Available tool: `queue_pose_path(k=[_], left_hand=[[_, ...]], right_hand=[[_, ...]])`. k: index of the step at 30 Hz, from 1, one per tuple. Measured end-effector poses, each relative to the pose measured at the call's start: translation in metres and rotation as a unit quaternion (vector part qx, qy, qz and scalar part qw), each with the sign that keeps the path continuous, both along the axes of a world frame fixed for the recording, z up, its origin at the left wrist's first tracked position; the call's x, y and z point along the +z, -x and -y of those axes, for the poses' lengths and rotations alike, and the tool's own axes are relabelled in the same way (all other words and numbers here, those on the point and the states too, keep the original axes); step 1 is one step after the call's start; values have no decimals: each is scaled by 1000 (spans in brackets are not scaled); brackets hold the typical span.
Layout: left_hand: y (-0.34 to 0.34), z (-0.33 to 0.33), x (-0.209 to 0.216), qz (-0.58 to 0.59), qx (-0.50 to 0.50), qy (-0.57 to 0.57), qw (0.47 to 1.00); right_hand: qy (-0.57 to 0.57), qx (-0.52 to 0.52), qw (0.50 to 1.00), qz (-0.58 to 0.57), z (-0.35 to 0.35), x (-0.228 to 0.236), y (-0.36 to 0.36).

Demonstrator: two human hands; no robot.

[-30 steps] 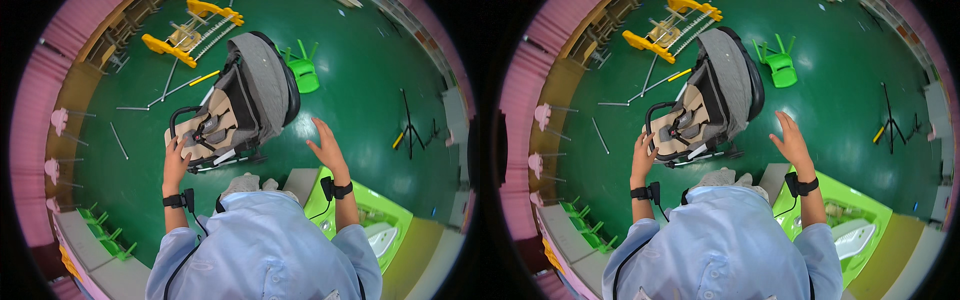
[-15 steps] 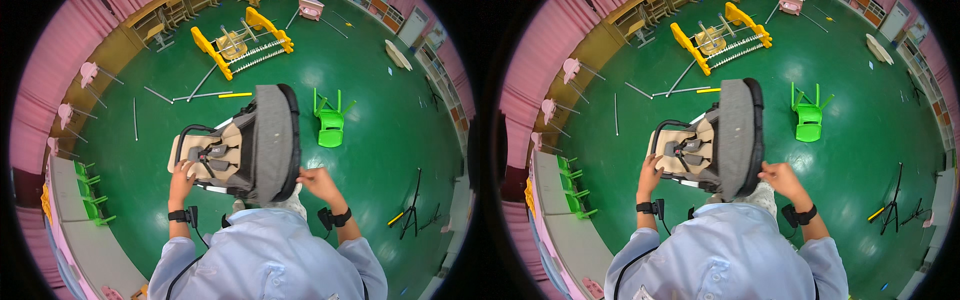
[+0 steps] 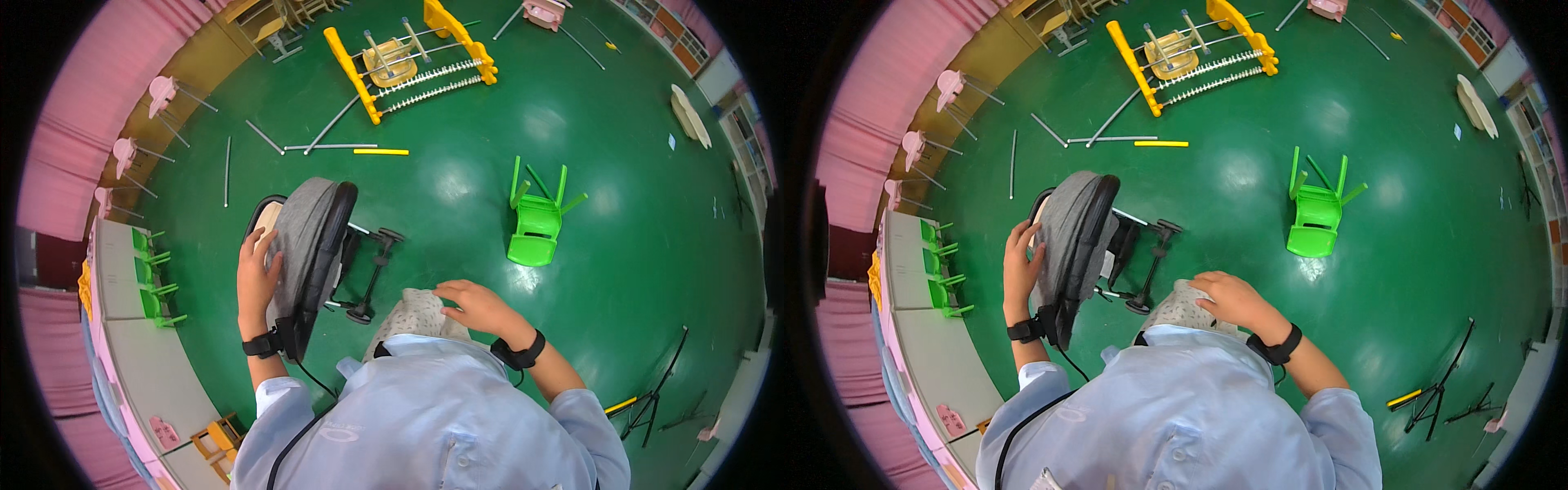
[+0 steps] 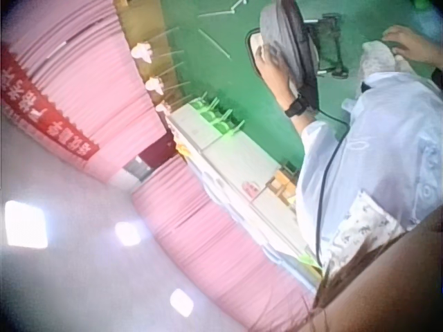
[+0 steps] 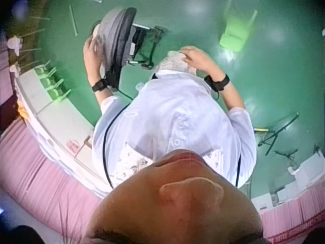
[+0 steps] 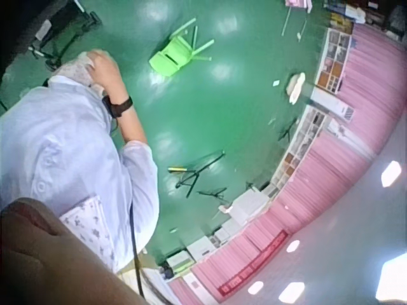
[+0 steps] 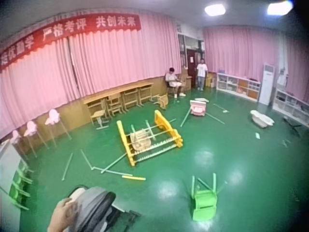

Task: The person assembles a pink chair by inserting gray metal legs into the base and then lifting the completed assembly.

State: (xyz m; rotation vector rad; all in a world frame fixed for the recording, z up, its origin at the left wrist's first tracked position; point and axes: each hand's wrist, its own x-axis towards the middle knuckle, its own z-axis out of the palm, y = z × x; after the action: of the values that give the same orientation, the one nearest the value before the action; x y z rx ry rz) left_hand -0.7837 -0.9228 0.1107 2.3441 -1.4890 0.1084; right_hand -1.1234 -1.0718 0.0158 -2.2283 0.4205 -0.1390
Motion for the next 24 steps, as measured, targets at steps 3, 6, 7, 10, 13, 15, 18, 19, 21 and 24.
queue_pose_path(k=[3,6,7,10,13,15,18,19,21,24], left_hand=[[-3,30,0,-10,24,-9,1000],[-7,64,5,0,59,-17,998],[-10,77,2,-3,65,-17,998],[-25,111,0,25,75,-13,997],[-34,151,-1,12,85,-3,996],[-39,171,-1,-13,87,-14,996],[-57,196,-13,-14,115,9,993],[-61,201,-14,-14,126,9,992],[-72,217,-17,-41,176,-16,983],[-87,242,-20,-12,215,-15,976]], right_hand=[[0,12,1000,-13,44,-9,3],[2,23,1000,-12,93,-18,-7],[5,25,1000,-8,111,-20,-13],[6,38,998,-40,165,-20,-37],[-8,59,995,-81,219,-15,-64],[-1,72,995,-72,251,-16,-79],[11,90,995,-52,302,-17,-102],[-3,97,993,-67,316,-16,-110],[-9,118,990,-79,359,-19,-133],[21,161,981,-104,421,-30,-171]])
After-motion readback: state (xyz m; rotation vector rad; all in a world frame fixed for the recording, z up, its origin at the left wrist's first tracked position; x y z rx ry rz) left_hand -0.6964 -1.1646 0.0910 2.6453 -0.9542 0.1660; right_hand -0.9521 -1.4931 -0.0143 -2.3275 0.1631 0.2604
